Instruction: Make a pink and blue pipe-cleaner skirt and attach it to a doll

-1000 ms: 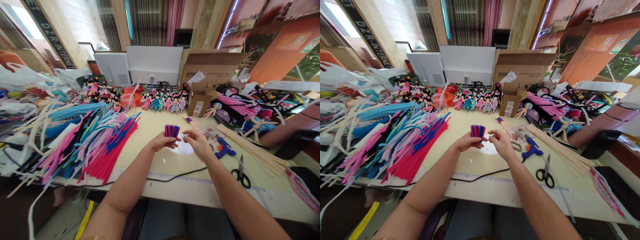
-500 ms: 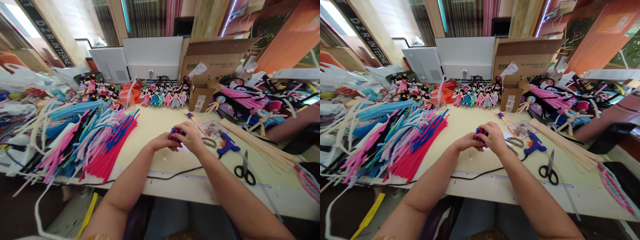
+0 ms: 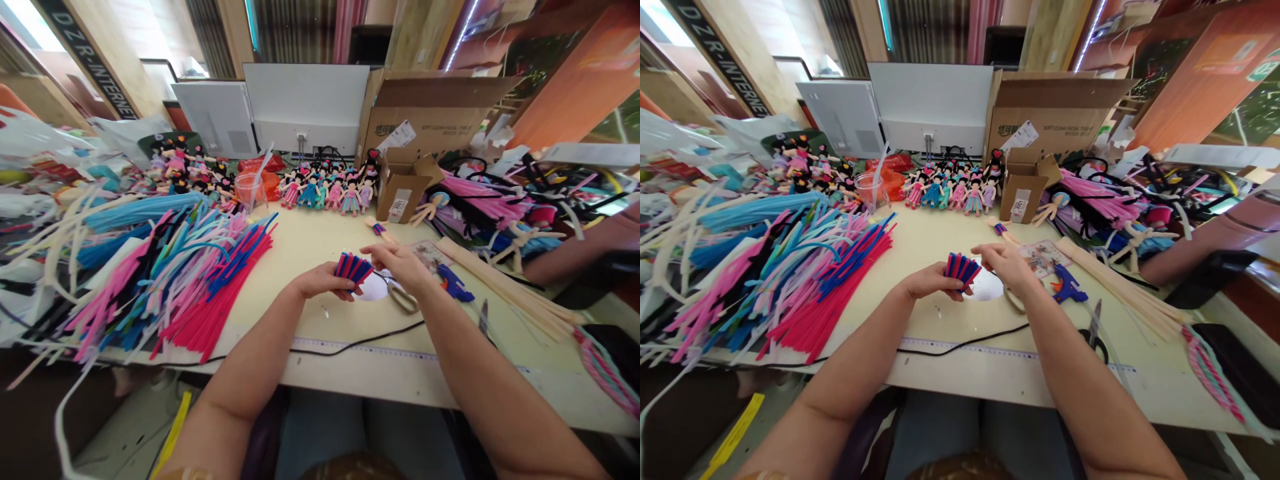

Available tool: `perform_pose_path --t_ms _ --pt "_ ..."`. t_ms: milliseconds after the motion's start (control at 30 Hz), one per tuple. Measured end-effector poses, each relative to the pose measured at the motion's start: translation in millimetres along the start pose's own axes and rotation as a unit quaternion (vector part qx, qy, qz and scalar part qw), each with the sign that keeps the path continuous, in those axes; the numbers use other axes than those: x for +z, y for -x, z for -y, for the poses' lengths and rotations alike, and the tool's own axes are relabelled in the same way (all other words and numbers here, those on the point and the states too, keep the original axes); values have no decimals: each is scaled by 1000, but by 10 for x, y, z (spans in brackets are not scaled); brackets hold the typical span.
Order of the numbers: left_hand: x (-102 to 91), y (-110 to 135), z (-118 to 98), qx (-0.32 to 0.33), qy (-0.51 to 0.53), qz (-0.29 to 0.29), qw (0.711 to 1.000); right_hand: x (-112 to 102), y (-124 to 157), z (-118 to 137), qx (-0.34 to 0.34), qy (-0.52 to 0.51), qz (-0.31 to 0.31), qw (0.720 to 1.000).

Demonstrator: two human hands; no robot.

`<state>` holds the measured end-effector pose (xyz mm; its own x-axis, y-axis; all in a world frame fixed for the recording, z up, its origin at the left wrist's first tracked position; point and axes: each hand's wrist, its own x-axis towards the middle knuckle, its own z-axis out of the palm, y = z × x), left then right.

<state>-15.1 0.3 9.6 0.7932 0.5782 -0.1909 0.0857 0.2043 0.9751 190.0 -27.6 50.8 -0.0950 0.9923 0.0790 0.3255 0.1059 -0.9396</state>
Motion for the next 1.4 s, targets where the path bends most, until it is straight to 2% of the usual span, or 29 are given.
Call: perform_pose_path --t_ms 67,133,333,400,467,567,633,700,867,933,1067,1133,1200,1267,1400 --pt "6 -2 -6 -7 -3 6 1000 21 50 12 10 5 64 998" --pt "14 -1 -15 -11 -1 8 1000 46 72 31 5 10 67 998" --pt "0 17 -27 -8 12 -12 1000 -63 -47 70 -19 29 -84 996" --pt "-9 16 -24 -16 12 -17 1000 -102 -104 77 -25 34 -94 995" --pt "-14 11 -18 -18 13 -16 1000 -86 -149 78 -38 56 -46 997" --pt "-13 -3 -5 -24 7 -7 1000 29 -189 66 -67 72 58 993" --pt "-13 -8 3 -27 2 -2 1000 110 -210 56 -68 60 99 991" --pt "-19 -8 5 -25 3 -3 1000 145 -237 56 -57 46 94 993" --pt "-55 -1 5 -32 -6 -8 999 40 -327 109 -59 33 -23 997" --pt "-69 -7 13 -35 -6 -5 999 18 -348 135 -70 37 -4 997" --pt "-80 -20 30 -34 4 -4 999 114 -347 180 -136 87 90 983" --pt "-78 -22 28 -38 5 -5 999 186 -345 201 -164 123 116 972" --pt "-76 -19 18 -40 9 -6 999 230 -357 211 -164 140 125 968" --pt "-77 -13 7 -36 14 -10 999 225 -386 200 -140 120 103 977" --pt "-90 1 -8 -29 17 -18 999 80 -448 110 -82 49 12 995"
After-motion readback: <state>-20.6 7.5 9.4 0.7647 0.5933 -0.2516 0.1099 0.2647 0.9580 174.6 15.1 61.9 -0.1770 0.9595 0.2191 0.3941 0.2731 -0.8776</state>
